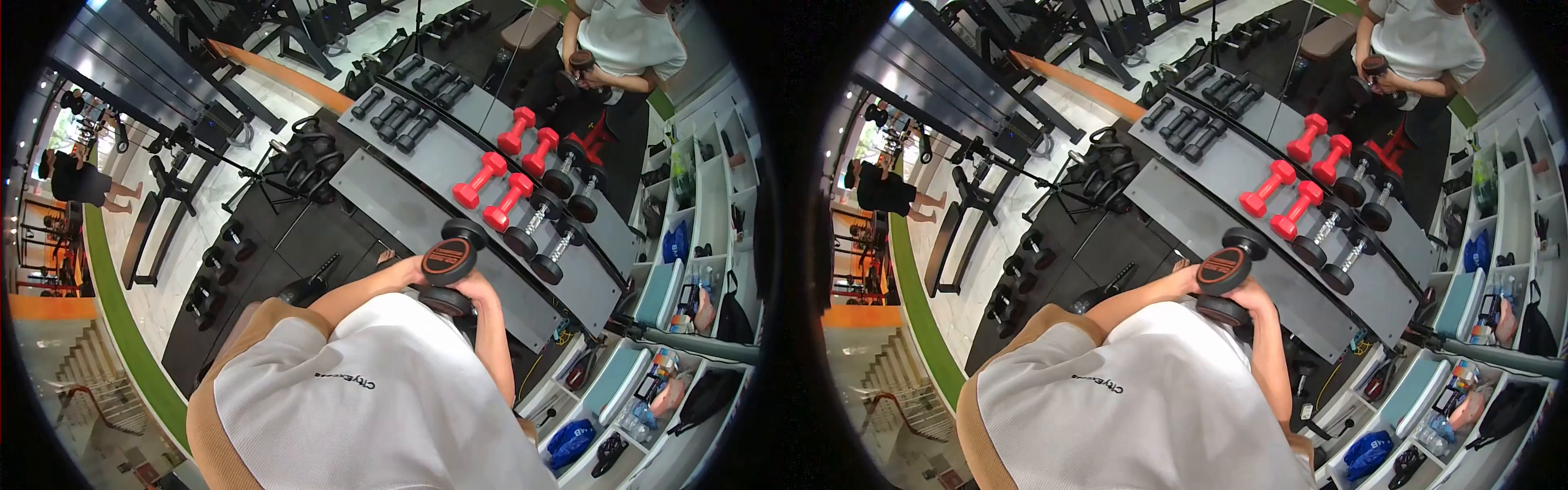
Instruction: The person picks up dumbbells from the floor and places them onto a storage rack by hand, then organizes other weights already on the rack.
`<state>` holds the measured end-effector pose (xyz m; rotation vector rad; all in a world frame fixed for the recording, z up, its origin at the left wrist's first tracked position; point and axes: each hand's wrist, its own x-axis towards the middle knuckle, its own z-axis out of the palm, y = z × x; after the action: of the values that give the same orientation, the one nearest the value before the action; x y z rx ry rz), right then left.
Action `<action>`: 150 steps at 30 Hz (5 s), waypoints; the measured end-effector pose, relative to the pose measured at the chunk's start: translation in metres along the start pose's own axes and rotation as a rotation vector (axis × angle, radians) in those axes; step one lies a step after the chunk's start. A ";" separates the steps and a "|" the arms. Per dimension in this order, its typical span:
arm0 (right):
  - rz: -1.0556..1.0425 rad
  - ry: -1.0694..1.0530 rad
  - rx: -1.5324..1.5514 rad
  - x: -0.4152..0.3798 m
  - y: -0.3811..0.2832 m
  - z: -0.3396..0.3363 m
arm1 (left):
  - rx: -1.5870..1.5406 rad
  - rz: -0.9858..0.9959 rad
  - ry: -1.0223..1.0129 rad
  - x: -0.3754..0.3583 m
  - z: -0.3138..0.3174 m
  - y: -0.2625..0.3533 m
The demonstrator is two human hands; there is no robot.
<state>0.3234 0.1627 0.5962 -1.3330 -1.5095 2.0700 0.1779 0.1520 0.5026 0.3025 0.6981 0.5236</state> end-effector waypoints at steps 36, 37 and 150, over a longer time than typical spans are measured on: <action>0.224 0.686 0.589 0.247 -0.043 -0.037 | 0.756 0.058 0.690 0.173 -0.216 0.276; 0.208 0.670 0.603 0.262 -0.049 -0.045 | 0.766 0.068 0.689 0.170 -0.214 0.279; 0.510 0.455 0.442 -0.040 0.178 -0.006 | 1.293 0.724 1.312 -0.028 -0.230 0.219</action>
<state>0.4021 0.0638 0.4645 -1.9485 -0.5212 1.9920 -0.0737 0.3392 0.4437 1.5302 2.2273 0.8894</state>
